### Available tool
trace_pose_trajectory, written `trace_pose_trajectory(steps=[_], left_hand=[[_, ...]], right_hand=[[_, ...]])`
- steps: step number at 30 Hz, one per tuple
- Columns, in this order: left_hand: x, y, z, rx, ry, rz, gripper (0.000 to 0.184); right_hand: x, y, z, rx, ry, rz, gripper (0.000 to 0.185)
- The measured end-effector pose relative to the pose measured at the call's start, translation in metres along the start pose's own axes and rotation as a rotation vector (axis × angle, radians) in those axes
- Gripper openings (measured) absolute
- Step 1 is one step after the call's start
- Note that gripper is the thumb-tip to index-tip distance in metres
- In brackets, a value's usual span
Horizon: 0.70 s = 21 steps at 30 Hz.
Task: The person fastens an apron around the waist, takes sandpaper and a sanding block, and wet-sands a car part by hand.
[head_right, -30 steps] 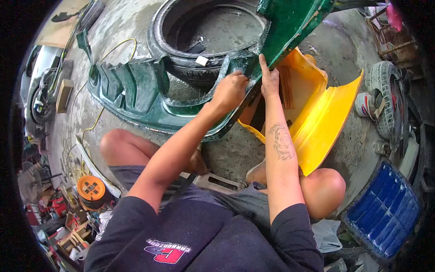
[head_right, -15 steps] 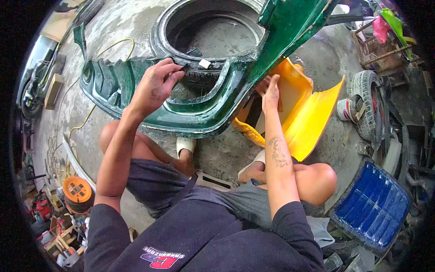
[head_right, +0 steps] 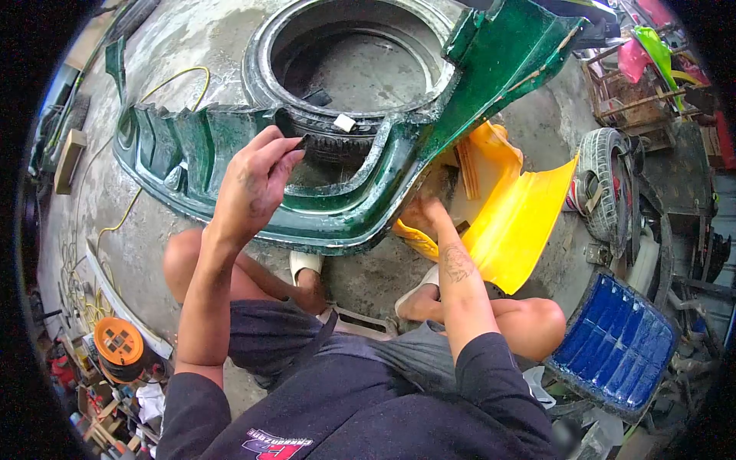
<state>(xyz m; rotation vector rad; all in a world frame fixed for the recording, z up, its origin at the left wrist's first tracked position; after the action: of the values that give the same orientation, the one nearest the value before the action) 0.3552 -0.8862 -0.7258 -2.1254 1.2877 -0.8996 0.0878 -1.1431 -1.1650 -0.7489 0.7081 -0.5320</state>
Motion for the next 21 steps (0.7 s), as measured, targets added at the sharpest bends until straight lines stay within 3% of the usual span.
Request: trace_pose_trajectory(steps=[2, 3, 6, 8, 12, 14, 16, 21], left_hand=[[-0.004, -0.006, 0.006, -0.004, -0.013, -0.03, 0.015], [-0.005, -0.008, 0.007, -0.01, -0.017, -0.027, 0.015], [-0.008, -0.015, 0.004, -0.036, -0.022, -0.018, 0.015], [-0.01, -0.019, 0.0, -0.048, 0.007, -0.035, 0.016], [-0.012, -0.023, -0.013, -0.073, 0.07, -0.068, 0.015], [-0.013, -0.024, -0.018, -0.098, 0.081, -0.068, 0.015], [-0.015, -0.025, -0.022, -0.058, 0.103, -0.076, 0.015], [-0.021, -0.03, -0.023, -0.044, 0.153, -0.099, 0.015]], right_hand=[[-0.05, 0.03, 0.033, 1.274, 0.513, 0.297, 0.028], [-0.055, 0.025, 0.024, 1.369, 0.619, 0.279, 0.023], [-0.044, -0.045, 0.046, 1.716, 0.032, 0.3, 0.025], [-0.055, -0.092, 0.077, 1.8, 0.039, 0.033, 0.029], [-0.063, -0.132, 0.179, 1.308, -0.153, -0.197, 0.032], [-0.088, -0.141, 0.246, 0.364, -0.297, -0.357, 0.033], [-0.112, -0.11, 0.286, -0.168, -0.488, -0.425, 0.036], [-0.157, -0.041, 0.3, -0.426, -0.576, -0.274, 0.056]])
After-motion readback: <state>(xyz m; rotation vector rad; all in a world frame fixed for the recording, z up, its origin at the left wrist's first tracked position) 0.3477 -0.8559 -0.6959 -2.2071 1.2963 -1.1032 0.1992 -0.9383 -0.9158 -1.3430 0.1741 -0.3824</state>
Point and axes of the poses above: each hand's wrist, its own x-axis towards the middle knuckle, its own y-axis out of the palm, z = x × y, the point moved 10 cm from there along x, towards the middle knuckle, and after that the axes turned 6 degrees about z, right-handed, at the moved point
